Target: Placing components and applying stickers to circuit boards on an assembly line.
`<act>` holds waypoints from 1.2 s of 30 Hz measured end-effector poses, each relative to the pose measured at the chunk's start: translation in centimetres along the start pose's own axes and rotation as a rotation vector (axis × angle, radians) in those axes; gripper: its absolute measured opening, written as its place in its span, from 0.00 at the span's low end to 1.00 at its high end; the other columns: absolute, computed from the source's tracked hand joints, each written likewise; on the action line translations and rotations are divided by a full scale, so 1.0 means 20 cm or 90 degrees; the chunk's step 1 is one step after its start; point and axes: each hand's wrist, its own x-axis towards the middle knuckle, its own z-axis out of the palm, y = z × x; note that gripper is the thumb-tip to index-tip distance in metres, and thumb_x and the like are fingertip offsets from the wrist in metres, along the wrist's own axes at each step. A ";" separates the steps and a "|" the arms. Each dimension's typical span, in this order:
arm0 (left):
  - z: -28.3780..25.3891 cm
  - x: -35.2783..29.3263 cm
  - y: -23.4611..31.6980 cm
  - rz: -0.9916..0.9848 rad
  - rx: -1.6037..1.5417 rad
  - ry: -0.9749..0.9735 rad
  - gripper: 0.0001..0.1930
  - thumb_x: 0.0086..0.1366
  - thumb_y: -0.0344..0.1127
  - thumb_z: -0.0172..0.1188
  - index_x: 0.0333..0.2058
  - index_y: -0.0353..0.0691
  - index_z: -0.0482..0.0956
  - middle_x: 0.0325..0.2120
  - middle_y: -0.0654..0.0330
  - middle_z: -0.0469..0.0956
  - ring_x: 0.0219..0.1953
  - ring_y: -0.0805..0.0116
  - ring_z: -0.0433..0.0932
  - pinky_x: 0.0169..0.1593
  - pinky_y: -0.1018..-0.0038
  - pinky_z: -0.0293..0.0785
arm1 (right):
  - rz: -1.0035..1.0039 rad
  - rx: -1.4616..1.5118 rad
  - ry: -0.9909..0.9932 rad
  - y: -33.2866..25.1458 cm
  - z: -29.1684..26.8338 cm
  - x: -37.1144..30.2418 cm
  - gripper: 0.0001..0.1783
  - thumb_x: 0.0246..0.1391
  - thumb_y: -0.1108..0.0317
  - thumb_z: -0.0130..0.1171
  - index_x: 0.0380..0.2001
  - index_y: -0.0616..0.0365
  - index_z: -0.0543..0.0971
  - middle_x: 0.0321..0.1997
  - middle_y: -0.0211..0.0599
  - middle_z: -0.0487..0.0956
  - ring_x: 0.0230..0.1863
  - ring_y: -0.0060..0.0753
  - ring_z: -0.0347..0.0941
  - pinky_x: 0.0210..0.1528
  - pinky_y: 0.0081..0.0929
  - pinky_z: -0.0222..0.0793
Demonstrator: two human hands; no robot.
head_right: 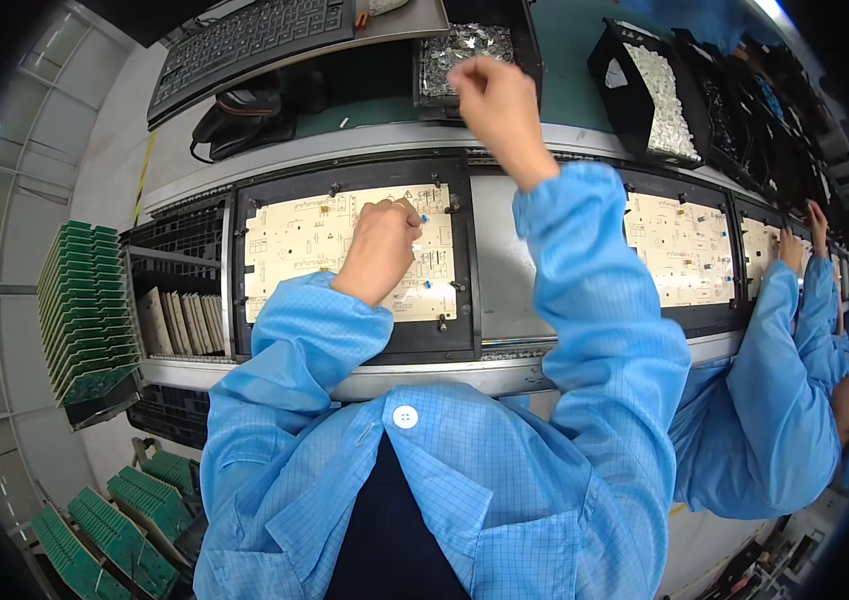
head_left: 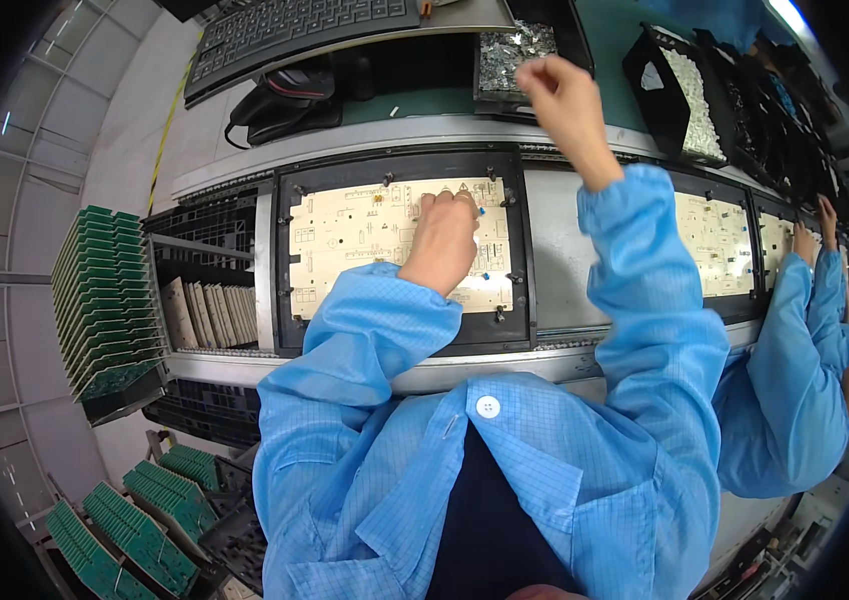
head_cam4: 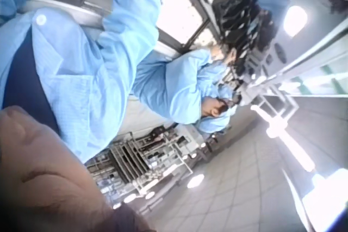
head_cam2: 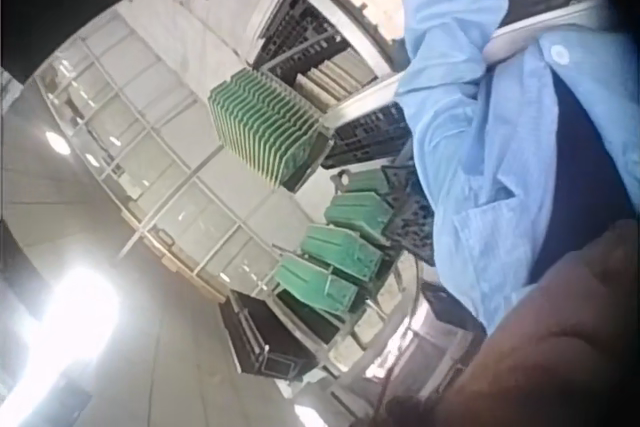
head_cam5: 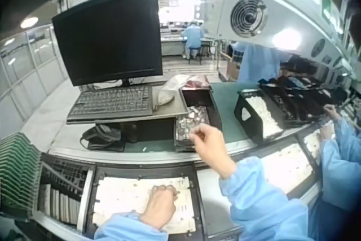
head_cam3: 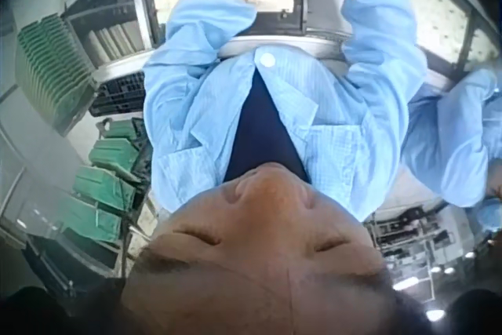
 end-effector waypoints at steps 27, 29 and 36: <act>-0.37 0.02 -0.20 -0.192 -0.498 0.298 0.06 0.64 0.27 0.59 0.38 0.32 0.77 0.29 0.60 0.80 0.30 0.75 0.77 0.37 0.79 0.75 | 0.286 -0.116 -0.153 -0.04 0.20 -0.46 0.12 0.47 0.74 0.64 0.37 0.66 0.84 0.27 0.36 0.83 0.30 0.21 0.79 0.35 0.19 0.74; -0.37 0.02 -0.21 -0.191 -0.496 0.296 0.06 0.64 0.27 0.59 0.38 0.32 0.77 0.29 0.60 0.80 0.31 0.75 0.77 0.37 0.79 0.75 | 0.303 -0.107 -0.152 -0.02 0.21 -0.45 0.16 0.45 0.76 0.64 0.40 0.65 0.83 0.27 0.34 0.83 0.30 0.19 0.78 0.35 0.18 0.72; -0.37 0.03 -0.22 -0.180 -0.499 0.289 0.09 0.64 0.28 0.61 0.40 0.30 0.79 0.28 0.59 0.81 0.28 0.74 0.78 0.35 0.78 0.76 | 0.294 -0.154 -0.133 -0.05 0.22 -0.46 0.16 0.44 0.76 0.63 0.41 0.62 0.82 0.25 0.32 0.83 0.28 0.20 0.78 0.34 0.20 0.71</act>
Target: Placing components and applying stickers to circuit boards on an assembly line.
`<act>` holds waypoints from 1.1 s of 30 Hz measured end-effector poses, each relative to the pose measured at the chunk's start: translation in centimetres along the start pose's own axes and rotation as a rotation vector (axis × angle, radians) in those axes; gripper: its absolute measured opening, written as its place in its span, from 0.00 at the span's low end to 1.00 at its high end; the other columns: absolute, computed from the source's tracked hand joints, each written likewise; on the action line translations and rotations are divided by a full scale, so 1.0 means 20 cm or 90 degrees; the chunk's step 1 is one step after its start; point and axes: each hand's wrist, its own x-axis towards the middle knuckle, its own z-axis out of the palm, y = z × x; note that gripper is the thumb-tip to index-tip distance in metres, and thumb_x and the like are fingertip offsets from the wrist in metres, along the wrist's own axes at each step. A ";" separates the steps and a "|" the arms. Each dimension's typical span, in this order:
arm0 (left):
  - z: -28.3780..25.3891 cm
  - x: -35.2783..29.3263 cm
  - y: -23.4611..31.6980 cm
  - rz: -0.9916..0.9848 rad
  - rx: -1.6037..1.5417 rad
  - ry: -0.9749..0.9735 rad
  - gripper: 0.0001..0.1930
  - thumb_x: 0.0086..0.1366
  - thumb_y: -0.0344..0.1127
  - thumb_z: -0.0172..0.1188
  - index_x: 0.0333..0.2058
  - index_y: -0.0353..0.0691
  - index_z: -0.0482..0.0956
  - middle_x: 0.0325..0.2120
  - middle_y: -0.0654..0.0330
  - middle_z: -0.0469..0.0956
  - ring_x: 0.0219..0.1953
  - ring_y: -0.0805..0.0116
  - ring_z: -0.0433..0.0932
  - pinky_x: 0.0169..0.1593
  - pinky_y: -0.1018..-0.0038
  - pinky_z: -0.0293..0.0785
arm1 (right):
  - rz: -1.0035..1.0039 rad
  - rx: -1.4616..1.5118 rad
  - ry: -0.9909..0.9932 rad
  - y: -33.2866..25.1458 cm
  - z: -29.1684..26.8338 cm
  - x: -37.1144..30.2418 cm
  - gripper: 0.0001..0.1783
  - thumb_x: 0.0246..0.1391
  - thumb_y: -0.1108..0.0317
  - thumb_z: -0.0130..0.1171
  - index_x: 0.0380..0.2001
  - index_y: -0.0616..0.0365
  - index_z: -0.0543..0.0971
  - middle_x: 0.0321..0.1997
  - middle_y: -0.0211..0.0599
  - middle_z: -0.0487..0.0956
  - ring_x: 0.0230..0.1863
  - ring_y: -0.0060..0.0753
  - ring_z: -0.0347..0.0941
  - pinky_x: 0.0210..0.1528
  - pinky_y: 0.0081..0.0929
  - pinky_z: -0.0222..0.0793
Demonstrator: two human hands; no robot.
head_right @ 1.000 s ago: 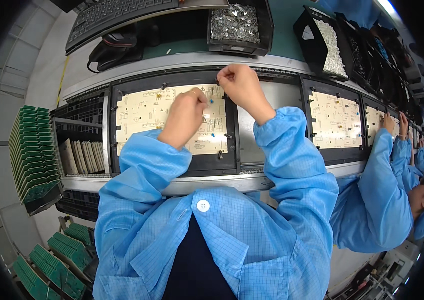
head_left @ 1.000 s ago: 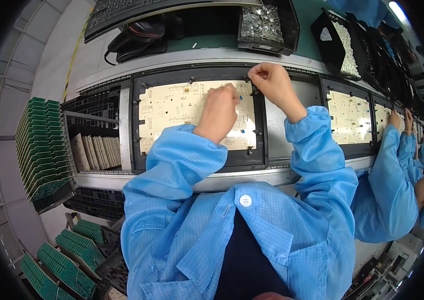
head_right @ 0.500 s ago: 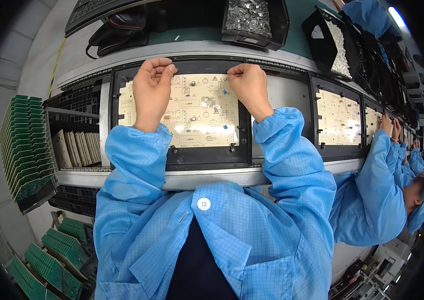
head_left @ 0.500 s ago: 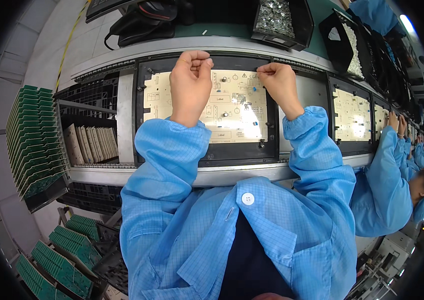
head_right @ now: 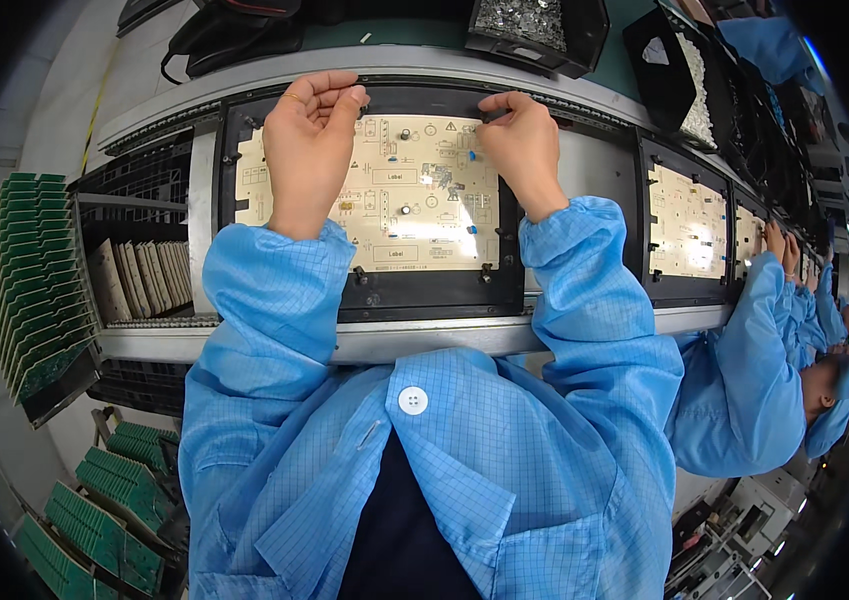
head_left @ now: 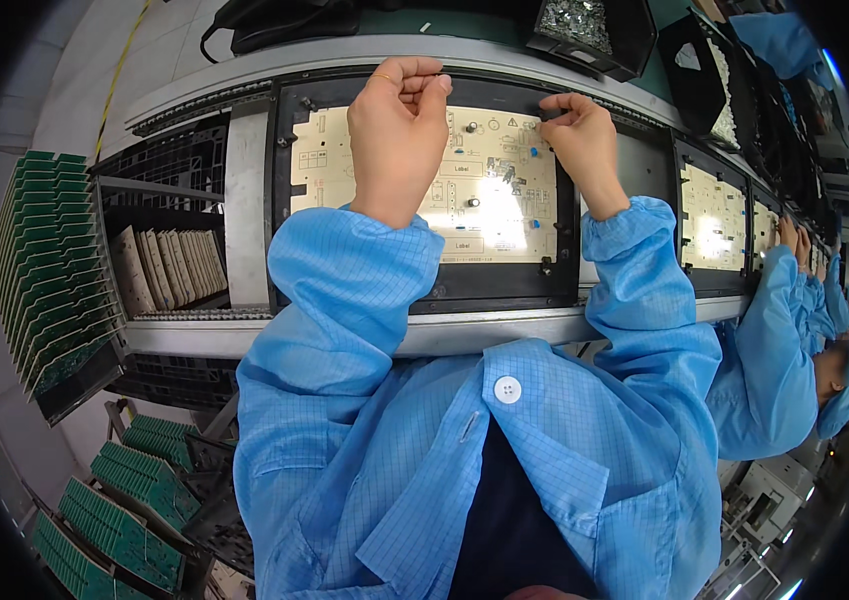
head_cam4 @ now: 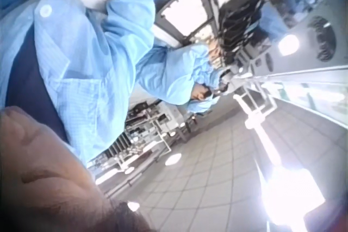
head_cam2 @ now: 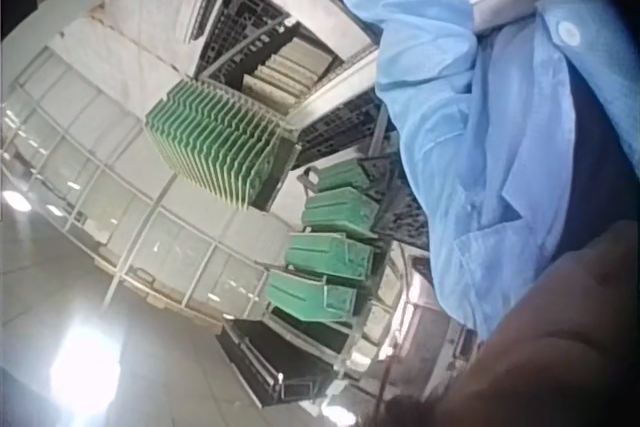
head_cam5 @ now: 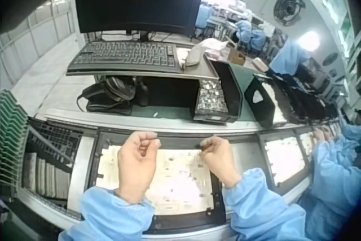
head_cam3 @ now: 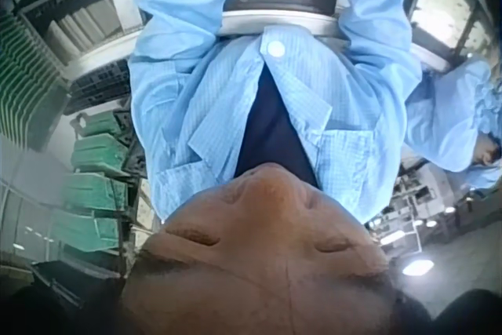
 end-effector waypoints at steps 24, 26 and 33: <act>0.26 0.02 -0.02 -0.028 0.350 -0.271 0.07 0.58 0.26 0.61 0.34 0.29 0.82 0.27 0.52 0.82 0.31 0.64 0.82 0.37 0.72 0.77 | -0.359 -0.034 -0.022 0.10 0.00 -0.35 0.05 0.47 0.78 0.62 0.29 0.59 0.77 0.33 0.40 0.75 0.39 0.47 0.72 0.41 0.38 0.69; 0.33 0.04 -0.03 -0.002 0.395 -0.311 0.07 0.58 0.27 0.60 0.34 0.29 0.82 0.28 0.50 0.83 0.32 0.62 0.82 0.39 0.71 0.77 | -0.376 -0.038 -0.016 0.11 0.00 -0.36 0.07 0.47 0.79 0.61 0.31 0.59 0.76 0.32 0.40 0.74 0.39 0.47 0.72 0.41 0.38 0.69; 0.39 0.05 -0.06 -0.061 0.395 -0.335 0.09 0.59 0.28 0.60 0.35 0.28 0.82 0.29 0.49 0.83 0.33 0.61 0.83 0.40 0.71 0.76 | -0.304 0.173 0.041 0.16 -0.09 -0.32 0.06 0.54 0.82 0.54 0.34 0.62 0.71 0.31 0.43 0.73 0.33 0.45 0.70 0.38 0.31 0.68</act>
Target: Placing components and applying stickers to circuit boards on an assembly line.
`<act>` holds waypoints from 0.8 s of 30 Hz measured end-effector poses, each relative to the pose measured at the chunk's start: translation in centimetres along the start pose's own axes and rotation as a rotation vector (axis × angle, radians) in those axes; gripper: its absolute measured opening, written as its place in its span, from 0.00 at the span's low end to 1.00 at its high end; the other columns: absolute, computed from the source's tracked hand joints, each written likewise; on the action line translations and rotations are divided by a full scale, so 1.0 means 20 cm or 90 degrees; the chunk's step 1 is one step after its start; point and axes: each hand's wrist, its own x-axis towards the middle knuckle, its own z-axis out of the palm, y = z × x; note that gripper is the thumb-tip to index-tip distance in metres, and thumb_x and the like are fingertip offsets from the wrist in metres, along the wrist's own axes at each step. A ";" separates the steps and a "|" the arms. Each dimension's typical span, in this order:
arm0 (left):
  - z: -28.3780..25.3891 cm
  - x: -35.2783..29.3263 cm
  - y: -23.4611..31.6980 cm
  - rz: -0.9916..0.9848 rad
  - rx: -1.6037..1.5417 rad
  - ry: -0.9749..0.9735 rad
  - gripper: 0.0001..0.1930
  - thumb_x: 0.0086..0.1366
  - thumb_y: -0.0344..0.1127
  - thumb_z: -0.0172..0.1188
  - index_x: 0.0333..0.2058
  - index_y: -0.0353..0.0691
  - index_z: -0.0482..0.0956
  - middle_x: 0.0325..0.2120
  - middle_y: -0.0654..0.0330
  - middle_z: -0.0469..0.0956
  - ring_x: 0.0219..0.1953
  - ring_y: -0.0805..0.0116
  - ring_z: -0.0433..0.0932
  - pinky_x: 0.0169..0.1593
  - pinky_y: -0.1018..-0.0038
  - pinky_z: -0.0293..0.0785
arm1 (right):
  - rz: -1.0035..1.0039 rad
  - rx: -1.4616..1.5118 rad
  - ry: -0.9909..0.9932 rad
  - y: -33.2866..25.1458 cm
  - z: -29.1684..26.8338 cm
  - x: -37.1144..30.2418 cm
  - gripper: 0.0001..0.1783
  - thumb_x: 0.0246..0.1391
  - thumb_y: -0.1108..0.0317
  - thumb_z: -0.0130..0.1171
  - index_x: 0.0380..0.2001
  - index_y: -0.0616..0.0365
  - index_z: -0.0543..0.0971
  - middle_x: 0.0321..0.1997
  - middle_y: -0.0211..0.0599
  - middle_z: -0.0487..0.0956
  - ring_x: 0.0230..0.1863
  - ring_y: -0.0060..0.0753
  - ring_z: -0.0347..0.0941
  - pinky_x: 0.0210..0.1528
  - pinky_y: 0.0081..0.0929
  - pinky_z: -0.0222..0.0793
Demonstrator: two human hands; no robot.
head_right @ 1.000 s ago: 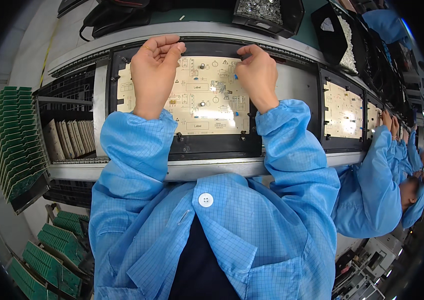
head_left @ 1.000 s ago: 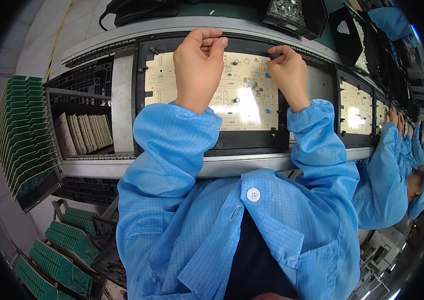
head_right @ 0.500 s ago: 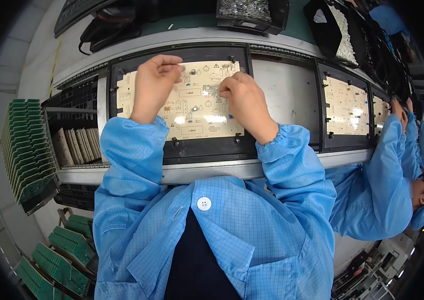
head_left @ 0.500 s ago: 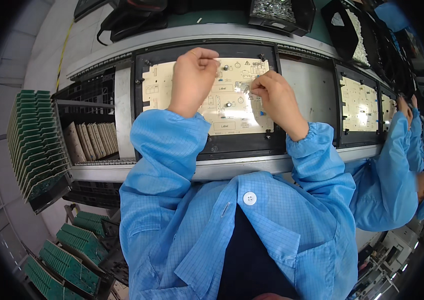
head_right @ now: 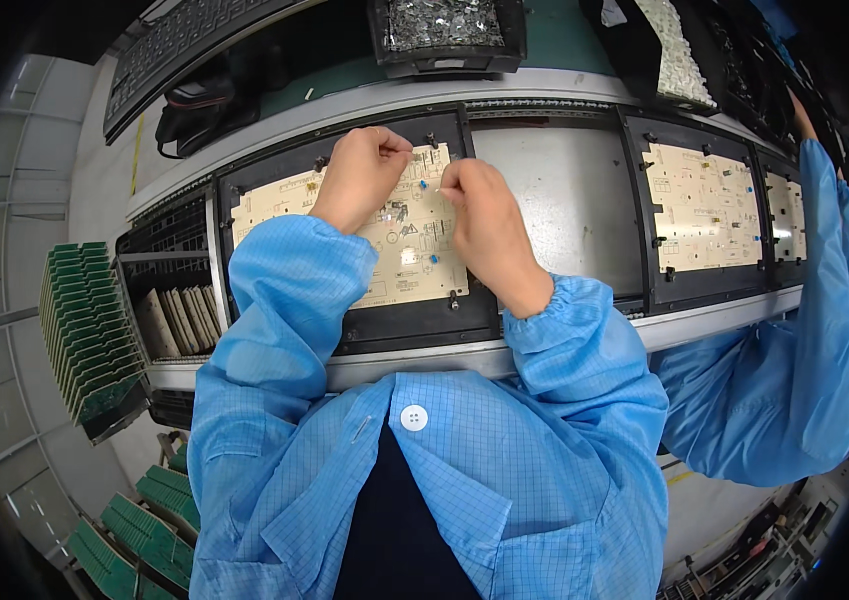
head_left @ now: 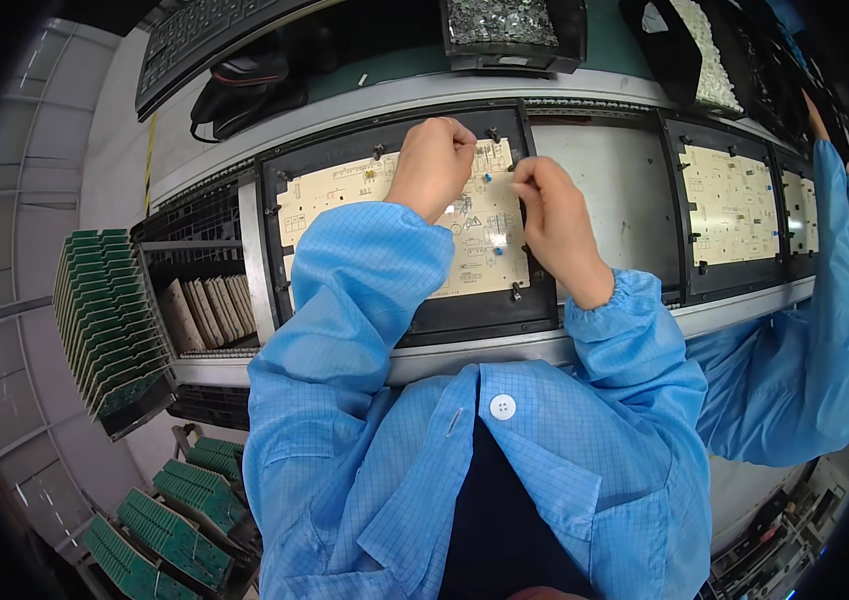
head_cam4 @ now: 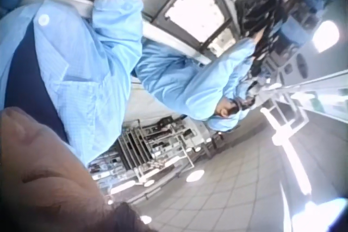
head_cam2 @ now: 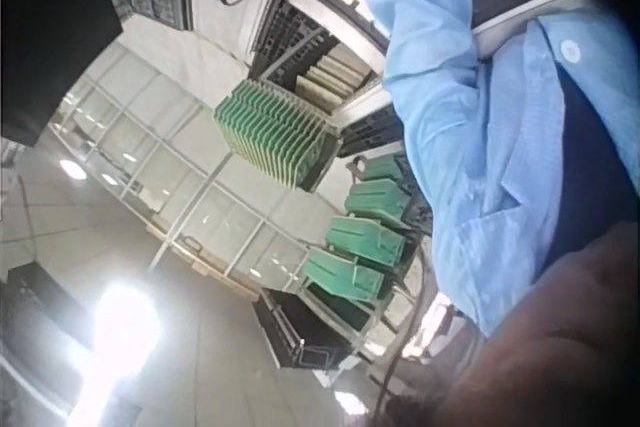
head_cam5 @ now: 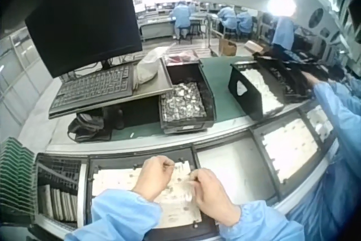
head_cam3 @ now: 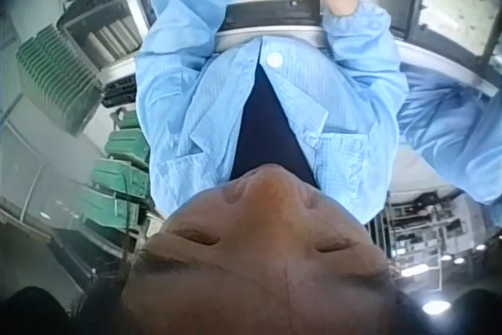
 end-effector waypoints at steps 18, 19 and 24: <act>0.06 0.03 0.05 0.042 0.132 -0.007 0.09 0.58 0.28 0.59 0.34 0.29 0.83 0.29 0.43 0.81 0.36 0.50 0.82 0.43 0.64 0.75 | 0.145 0.106 0.102 0.06 -0.04 0.03 0.03 0.61 0.77 0.54 0.38 0.64 0.75 0.31 0.28 0.76 0.29 0.15 0.69 0.34 0.14 0.67; 0.06 0.02 0.04 0.063 0.129 0.006 0.09 0.58 0.28 0.59 0.34 0.29 0.83 0.29 0.43 0.81 0.36 0.49 0.82 0.44 0.64 0.75 | 0.192 0.146 0.087 0.07 -0.04 0.03 0.04 0.61 0.77 0.55 0.39 0.65 0.76 0.32 0.28 0.77 0.30 0.15 0.70 0.34 0.14 0.67; -0.08 -0.17 0.04 0.105 0.109 0.046 0.08 0.58 0.29 0.61 0.34 0.30 0.82 0.31 0.42 0.79 0.38 0.45 0.78 0.47 0.60 0.73 | 0.256 0.213 0.067 0.13 -0.05 0.05 0.06 0.60 0.77 0.56 0.40 0.66 0.78 0.33 0.29 0.79 0.31 0.16 0.72 0.34 0.15 0.68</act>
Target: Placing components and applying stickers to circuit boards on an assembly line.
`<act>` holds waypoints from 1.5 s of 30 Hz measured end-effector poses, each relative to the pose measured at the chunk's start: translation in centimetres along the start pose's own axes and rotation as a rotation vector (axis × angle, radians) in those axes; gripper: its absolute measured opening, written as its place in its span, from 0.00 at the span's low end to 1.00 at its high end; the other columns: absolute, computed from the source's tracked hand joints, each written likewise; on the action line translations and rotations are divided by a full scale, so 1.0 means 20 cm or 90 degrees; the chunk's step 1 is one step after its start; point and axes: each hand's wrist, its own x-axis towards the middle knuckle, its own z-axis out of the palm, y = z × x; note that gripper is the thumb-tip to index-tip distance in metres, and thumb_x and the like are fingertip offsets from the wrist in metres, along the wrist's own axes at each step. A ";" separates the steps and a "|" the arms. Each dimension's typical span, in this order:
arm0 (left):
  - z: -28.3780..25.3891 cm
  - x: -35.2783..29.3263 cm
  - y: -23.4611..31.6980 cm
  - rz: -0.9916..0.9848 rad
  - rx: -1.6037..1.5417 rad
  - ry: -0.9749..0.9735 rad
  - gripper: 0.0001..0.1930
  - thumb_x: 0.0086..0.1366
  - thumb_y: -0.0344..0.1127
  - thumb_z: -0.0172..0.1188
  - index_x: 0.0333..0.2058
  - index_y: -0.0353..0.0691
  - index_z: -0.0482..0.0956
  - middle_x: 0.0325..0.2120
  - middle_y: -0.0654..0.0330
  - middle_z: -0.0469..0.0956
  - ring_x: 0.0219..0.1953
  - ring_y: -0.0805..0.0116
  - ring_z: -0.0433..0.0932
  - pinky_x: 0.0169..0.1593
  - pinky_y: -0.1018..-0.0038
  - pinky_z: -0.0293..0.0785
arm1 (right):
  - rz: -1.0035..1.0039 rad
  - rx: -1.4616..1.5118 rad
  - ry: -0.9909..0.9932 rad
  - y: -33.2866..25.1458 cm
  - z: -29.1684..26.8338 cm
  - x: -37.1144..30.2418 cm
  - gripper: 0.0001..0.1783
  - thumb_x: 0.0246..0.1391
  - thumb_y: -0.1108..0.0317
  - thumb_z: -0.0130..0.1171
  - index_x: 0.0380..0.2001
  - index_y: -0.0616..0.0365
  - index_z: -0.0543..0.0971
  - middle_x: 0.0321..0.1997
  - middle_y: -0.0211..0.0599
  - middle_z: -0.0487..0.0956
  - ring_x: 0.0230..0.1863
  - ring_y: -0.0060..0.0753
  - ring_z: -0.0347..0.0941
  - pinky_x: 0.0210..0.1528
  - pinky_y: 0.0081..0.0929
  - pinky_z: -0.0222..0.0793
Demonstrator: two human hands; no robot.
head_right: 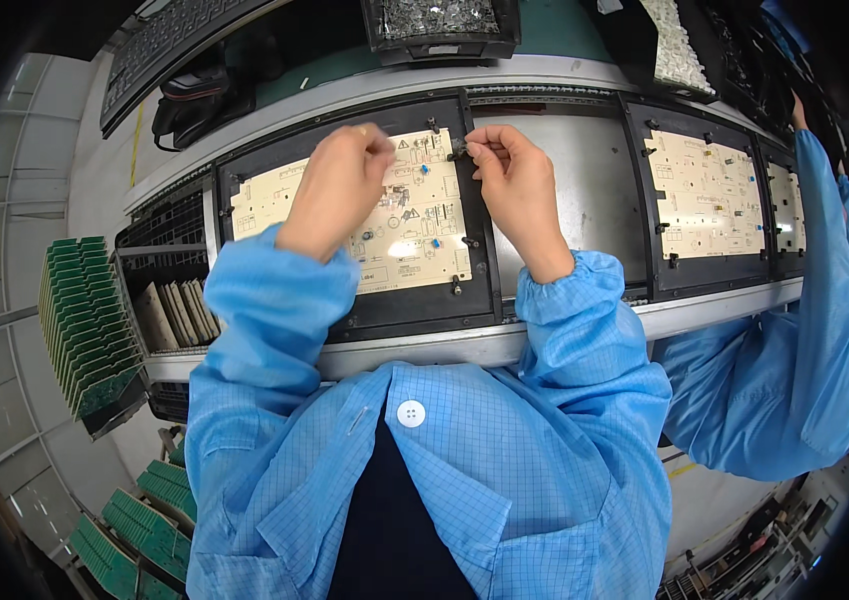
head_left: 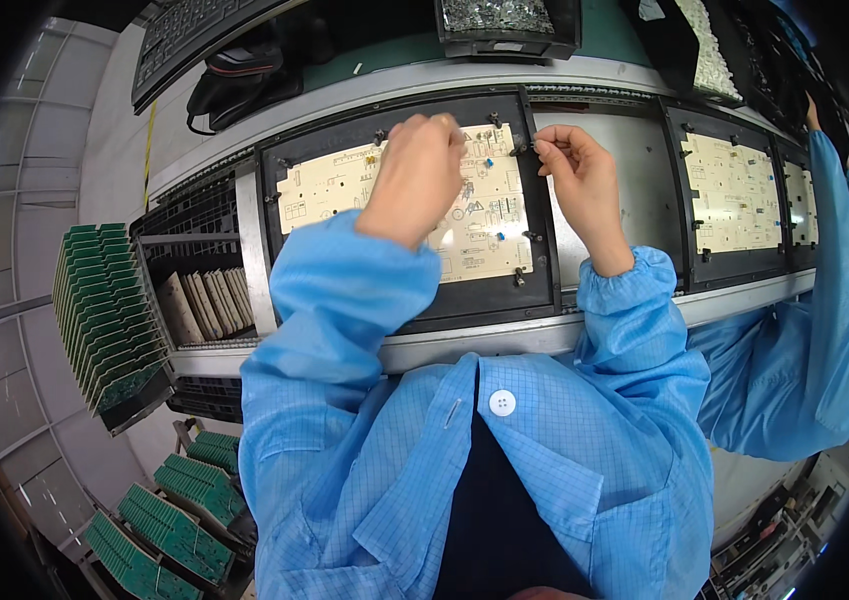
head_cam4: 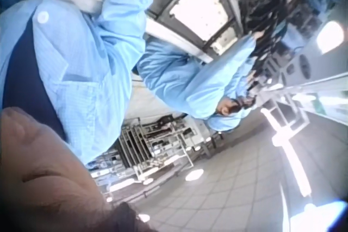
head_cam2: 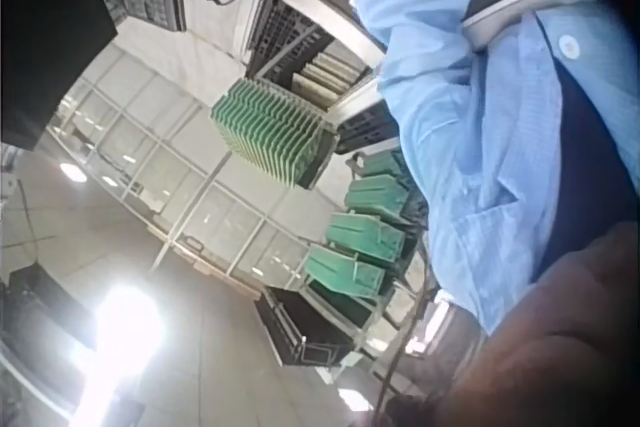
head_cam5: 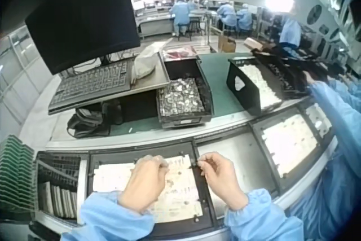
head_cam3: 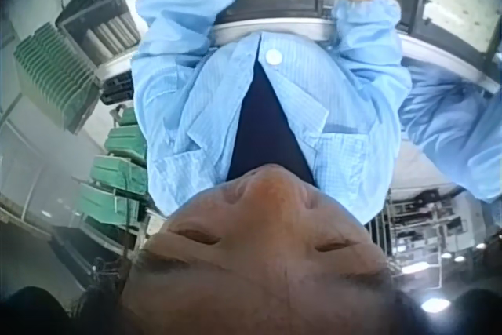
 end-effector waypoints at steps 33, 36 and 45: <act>-0.05 -0.25 -0.12 -0.151 -0.412 0.095 0.06 0.62 0.25 0.60 0.36 0.29 0.82 0.24 0.58 0.82 0.24 0.76 0.78 0.29 0.79 0.74 | -0.254 -0.483 -0.098 -0.09 0.20 -0.11 0.06 0.46 0.74 0.64 0.29 0.60 0.78 0.25 0.40 0.76 0.32 0.48 0.74 0.36 0.40 0.69; -0.01 -0.26 -0.07 -0.158 -0.374 0.057 0.06 0.61 0.26 0.61 0.35 0.29 0.82 0.23 0.55 0.82 0.24 0.73 0.80 0.30 0.77 0.75 | -0.245 -0.454 -0.106 -0.06 0.20 -0.13 0.05 0.47 0.76 0.62 0.29 0.61 0.78 0.27 0.41 0.77 0.35 0.49 0.74 0.38 0.41 0.69; 0.20 -0.24 0.04 -0.021 -0.142 -0.006 0.06 0.59 0.25 0.61 0.34 0.31 0.82 0.25 0.51 0.83 0.29 0.66 0.84 0.36 0.74 0.79 | -0.119 -0.176 0.026 -0.02 0.03 -0.10 0.05 0.62 0.75 0.52 0.38 0.63 0.76 0.27 0.32 0.75 0.27 0.20 0.68 0.30 0.20 0.66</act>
